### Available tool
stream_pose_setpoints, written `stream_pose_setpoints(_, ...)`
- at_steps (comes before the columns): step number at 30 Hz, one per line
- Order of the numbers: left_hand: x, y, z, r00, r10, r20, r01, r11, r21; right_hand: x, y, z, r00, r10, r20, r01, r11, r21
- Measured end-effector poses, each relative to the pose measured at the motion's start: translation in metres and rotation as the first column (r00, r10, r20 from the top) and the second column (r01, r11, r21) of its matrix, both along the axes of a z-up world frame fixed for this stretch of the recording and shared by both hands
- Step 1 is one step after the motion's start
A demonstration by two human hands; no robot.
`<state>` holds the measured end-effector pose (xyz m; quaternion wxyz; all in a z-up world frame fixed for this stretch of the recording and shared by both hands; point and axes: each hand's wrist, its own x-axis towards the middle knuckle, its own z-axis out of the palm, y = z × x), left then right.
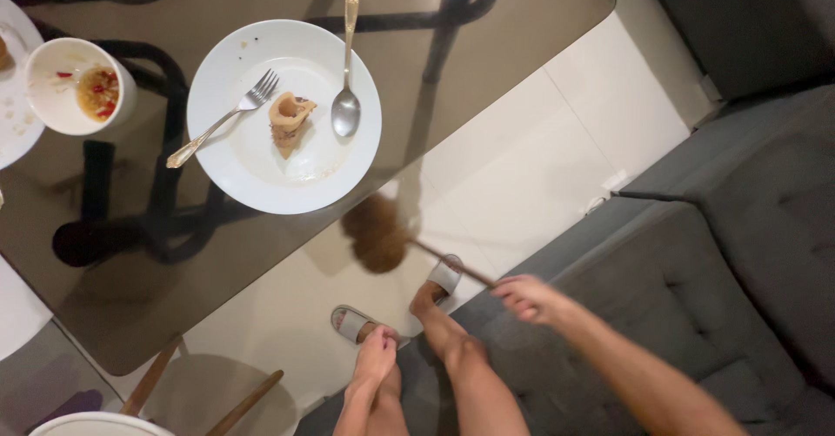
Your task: The person sweeps the floor using a broom, moving a chair and sweeping under a table and along a wall.
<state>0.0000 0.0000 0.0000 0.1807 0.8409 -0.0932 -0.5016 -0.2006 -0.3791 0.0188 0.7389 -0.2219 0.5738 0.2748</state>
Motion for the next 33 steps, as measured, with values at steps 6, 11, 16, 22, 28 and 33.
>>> stream_pose_setpoints(6, -0.006, -0.038, -0.014, 0.995, -0.079, 0.054, 0.083, 0.994, -0.073, -0.041, -0.15, 0.078, 0.978, 0.055, -0.2, -0.12, 0.936, -0.332)
stream_pose_setpoints(11, -0.013, -0.059, -0.018, 0.997, -0.081, 0.0, 0.081, 0.995, -0.062, -0.004, -0.158, 0.091, 0.95, 0.202, -0.236, -0.302, 0.785, -0.541)
stream_pose_setpoints(16, -0.012, -0.053, -0.017, 0.996, -0.083, 0.016, 0.084, 0.995, -0.061, 0.024, -0.081, 0.133, 0.953, 0.27, -0.136, -0.298, 0.768, -0.567)
stream_pose_setpoints(22, -0.003, -0.029, -0.013, 0.999, -0.048, 0.012, 0.049, 0.999, -0.012, 0.038, 0.02, 0.198, 0.946, 0.321, -0.045, -0.321, 0.907, -0.274)
stream_pose_setpoints(28, 0.009, 0.007, -0.003, 0.999, -0.031, 0.027, 0.029, 0.996, 0.083, 0.099, 0.121, 0.136, 0.947, 0.295, 0.13, -0.315, 0.932, 0.177)
stream_pose_setpoints(33, 0.017, 0.032, 0.015, 0.999, 0.037, -0.034, -0.032, 0.992, 0.126, 0.144, 0.211, 0.018, 0.979, 0.071, 0.191, -0.145, 0.902, 0.407)
